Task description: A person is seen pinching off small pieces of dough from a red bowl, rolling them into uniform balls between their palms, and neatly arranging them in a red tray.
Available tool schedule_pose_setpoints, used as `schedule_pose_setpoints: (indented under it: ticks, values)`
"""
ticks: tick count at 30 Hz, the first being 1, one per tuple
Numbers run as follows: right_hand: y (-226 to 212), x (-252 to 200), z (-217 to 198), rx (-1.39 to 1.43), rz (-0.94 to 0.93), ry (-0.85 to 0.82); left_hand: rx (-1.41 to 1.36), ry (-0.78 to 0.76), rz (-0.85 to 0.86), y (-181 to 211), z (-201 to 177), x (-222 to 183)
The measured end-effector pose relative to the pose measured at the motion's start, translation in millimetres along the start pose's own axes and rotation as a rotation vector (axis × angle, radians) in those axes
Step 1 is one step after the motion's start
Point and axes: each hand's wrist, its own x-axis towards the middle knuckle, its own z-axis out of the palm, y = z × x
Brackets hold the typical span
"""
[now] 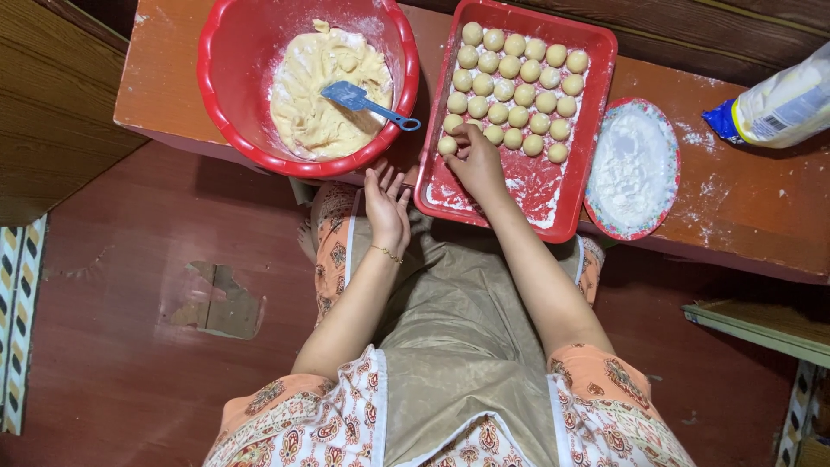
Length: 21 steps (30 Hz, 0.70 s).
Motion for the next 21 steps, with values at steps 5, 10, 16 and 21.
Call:
schedule_pose_setpoints:
  ticks: [5,10,16,21]
  values:
    - [-20.3,-5.0,-15.7,0.051,-0.008,0.111,0.02,-0.02,-0.001,-0.1,3.7,-1.1]
    - [-72.4,-1.8,-31.4,0.086,-0.216,0.128,-0.039,0.056,0.041,37.6,16.4,-5.5]
    - [-111.8,3.2,-4.7,0.018,-0.507,-0.063,0.179,0.292,0.114,46.9,4.2,37.9]
    - [-87.7,15.1,14.9,-0.051,-0.459,0.009,0.263,0.285,0.082,41.1,0.9,45.6]
